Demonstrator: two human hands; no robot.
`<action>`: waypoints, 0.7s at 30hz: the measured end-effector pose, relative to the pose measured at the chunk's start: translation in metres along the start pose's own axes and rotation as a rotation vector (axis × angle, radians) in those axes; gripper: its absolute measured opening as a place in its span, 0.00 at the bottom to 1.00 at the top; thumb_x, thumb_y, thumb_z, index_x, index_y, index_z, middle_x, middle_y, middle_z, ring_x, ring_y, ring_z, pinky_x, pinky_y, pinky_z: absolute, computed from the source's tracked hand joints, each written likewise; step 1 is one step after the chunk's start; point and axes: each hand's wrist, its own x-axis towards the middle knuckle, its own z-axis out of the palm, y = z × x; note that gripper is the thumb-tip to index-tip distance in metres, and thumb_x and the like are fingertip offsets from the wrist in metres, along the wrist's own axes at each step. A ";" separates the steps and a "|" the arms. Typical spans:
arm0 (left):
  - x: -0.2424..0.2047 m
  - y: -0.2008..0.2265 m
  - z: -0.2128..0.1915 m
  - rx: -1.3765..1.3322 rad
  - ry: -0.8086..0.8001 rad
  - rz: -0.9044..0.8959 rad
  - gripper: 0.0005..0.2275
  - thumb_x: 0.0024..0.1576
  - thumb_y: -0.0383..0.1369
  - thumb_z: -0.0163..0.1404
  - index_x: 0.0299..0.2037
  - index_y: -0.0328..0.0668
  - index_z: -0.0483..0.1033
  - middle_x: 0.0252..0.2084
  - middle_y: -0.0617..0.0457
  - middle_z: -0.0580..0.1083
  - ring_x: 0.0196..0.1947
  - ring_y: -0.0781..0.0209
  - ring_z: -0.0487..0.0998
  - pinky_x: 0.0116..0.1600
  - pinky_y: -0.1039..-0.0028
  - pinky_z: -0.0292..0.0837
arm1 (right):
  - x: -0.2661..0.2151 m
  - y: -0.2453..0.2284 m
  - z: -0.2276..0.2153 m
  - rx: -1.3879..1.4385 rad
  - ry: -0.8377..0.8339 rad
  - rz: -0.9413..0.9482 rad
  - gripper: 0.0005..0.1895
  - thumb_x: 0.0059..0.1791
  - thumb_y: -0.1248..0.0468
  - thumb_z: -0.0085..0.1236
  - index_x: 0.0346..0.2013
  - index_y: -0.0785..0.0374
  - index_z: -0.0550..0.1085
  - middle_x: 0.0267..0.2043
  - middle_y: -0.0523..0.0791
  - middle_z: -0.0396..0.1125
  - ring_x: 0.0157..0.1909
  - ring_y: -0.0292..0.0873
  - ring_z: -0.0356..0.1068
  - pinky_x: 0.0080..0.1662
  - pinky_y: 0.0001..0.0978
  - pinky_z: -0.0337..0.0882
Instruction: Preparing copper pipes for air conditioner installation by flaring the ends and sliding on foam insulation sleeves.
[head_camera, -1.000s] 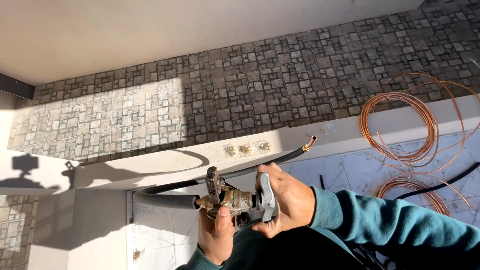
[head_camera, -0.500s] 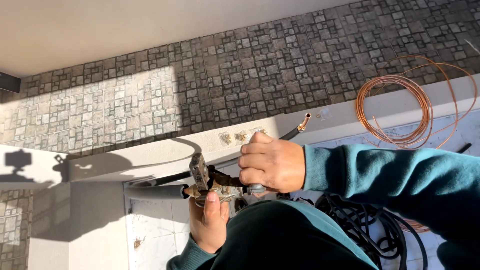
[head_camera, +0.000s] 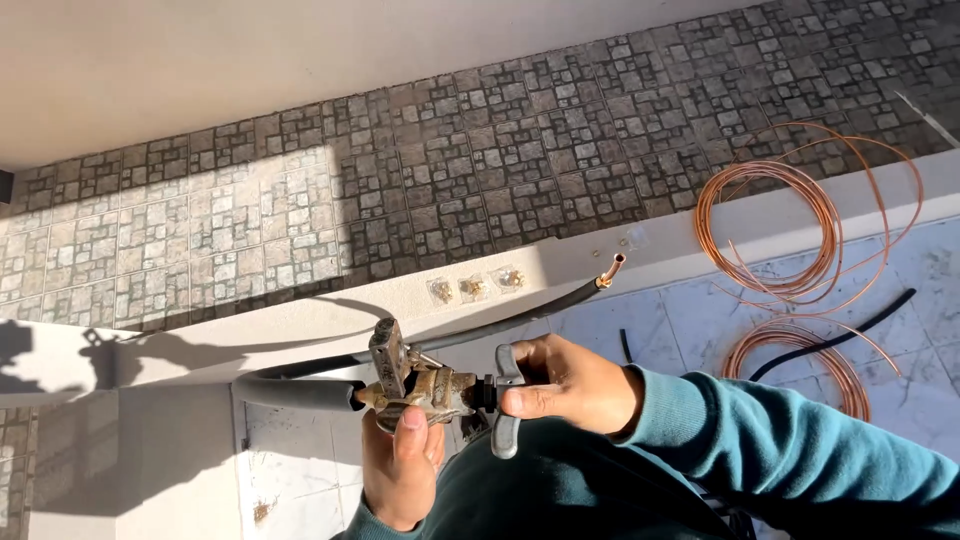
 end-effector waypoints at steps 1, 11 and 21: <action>-0.001 -0.001 -0.001 0.021 -0.042 -0.041 0.22 0.57 0.52 0.51 0.32 0.39 0.65 0.16 0.56 0.59 0.15 0.66 0.59 0.18 0.73 0.52 | 0.003 0.003 0.006 0.105 0.077 0.010 0.33 0.44 0.49 0.70 0.55 0.66 0.72 0.45 0.40 0.72 0.45 0.33 0.68 0.49 0.27 0.69; 0.013 -0.003 -0.005 0.123 -0.053 -0.101 0.24 0.54 0.56 0.46 0.25 0.39 0.66 0.12 0.56 0.58 0.10 0.66 0.58 0.15 0.72 0.50 | 0.012 0.004 0.014 -0.331 0.332 -0.234 0.23 0.40 0.56 0.75 0.34 0.66 0.70 0.35 0.45 0.61 0.40 0.43 0.61 0.42 0.37 0.63; 0.014 -0.006 -0.004 0.185 0.023 -0.079 0.28 0.58 0.56 0.47 0.22 0.36 0.60 0.13 0.54 0.58 0.11 0.63 0.60 0.16 0.71 0.53 | 0.003 -0.043 -0.018 -1.417 0.244 -0.950 0.11 0.48 0.58 0.58 0.41 0.58 0.72 0.38 0.44 0.65 0.45 0.47 0.67 0.46 0.38 0.64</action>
